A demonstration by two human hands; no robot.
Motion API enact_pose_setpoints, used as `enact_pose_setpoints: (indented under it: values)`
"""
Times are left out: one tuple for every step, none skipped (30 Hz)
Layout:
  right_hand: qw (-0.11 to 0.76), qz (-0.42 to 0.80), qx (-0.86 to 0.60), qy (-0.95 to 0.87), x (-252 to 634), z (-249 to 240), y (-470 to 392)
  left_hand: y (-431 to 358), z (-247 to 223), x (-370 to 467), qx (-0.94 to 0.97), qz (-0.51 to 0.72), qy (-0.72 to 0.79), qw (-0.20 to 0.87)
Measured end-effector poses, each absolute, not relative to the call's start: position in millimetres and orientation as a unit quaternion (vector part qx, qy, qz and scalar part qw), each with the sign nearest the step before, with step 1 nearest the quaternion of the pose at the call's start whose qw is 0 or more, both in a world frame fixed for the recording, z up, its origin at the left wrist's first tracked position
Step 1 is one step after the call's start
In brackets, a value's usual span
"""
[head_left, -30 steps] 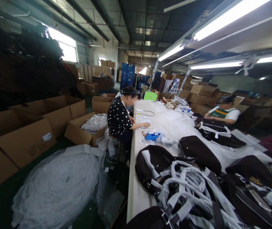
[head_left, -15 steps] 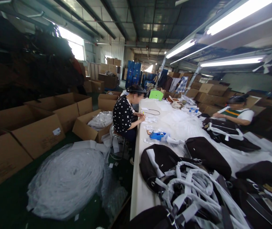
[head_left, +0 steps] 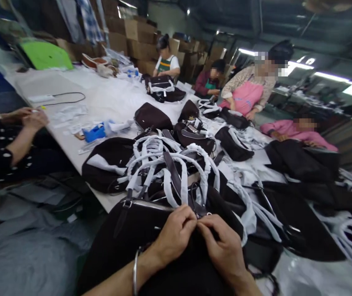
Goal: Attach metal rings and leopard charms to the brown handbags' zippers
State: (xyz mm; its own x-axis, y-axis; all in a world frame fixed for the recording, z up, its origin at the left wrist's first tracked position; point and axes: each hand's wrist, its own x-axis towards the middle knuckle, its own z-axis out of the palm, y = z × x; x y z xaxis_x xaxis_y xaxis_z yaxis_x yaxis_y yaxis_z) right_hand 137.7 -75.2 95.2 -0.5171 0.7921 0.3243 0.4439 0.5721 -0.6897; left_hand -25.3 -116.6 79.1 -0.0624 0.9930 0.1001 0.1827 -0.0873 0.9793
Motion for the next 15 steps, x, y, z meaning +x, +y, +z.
enact_pose_setpoints:
  values:
    - [0.326, 0.271, -0.375, -0.824, 135.1, 94.5, -74.5, -115.9, 77.3, -24.8, 0.547, 0.492, 0.539, 0.409]
    - [0.329, 0.272, -0.376, -0.823, 133.1, 93.8, -73.8, -115.1, 75.6, -23.7, 0.546, 0.489, 0.547, 0.405]
    - [0.328, 0.275, -0.376, -0.822, 131.7, 93.5, -72.8, -114.1, 74.6, -22.3, 0.549, 0.481, 0.555, 0.399]
    - [0.321, 0.282, -0.377, -0.822, 131.0, 94.1, -71.4, -112.7, 74.7, -21.2, 0.558, 0.469, 0.562, 0.392]
    - [0.309, 0.292, -0.376, -0.823, 131.2, 95.7, -69.6, -111.0, 76.3, -21.3, 0.576, 0.45, 0.563, 0.385]
    - [0.294, 0.303, -0.376, -0.824, 132.3, 98.5, -67.2, -109.4, 79.4, -23.3, 0.602, 0.428, 0.56, 0.375]
    - [0.282, 0.312, -0.381, -0.823, 134.7, 102.2, -64.6, -108.3, 83.8, -28.4, 0.628, 0.407, 0.559, 0.357]
    - [0.273, 0.317, -0.393, -0.819, 138.7, 106.5, -62.0, -108.1, 88.6, -37.2, 0.651, 0.39, 0.563, 0.327]
    - [0.276, 0.312, -0.411, -0.811, 144.6, 110.7, -59.6, -109.4, 92.9, -50.3, 0.664, 0.38, 0.578, 0.285]
    - [0.286, 0.299, -0.437, -0.799, 152.4, 114.3, -57.6, -112.7, 95.6, -67.4, 0.662, 0.379, 0.607, 0.224]
    - [0.299, 0.279, -0.472, -0.781, 162.1, 116.9, -56.2, -118.4, 95.9, -88.0, 0.645, 0.378, 0.644, 0.159]
    - [0.305, 0.259, -0.513, -0.76, 173.1, 118.1, -55.4, -126.4, 93.5, -110.8, 0.618, 0.374, 0.685, 0.093]
    - [0.297, 0.246, -0.556, -0.736, 184.8, 118.1, -55.4, -136.5, 88.6, -134.1, 0.589, 0.361, 0.722, 0.027]
    - [0.277, 0.244, -0.598, -0.712, 196.5, 116.9, -56.2, -147.9, 81.8, -156.1, 0.564, 0.333, 0.755, -0.021]
    - [0.249, 0.25, -0.634, -0.688, 207.4, 114.9, -58.1, -159.5, 74.1, -175.1, 0.544, 0.296, 0.783, -0.055]
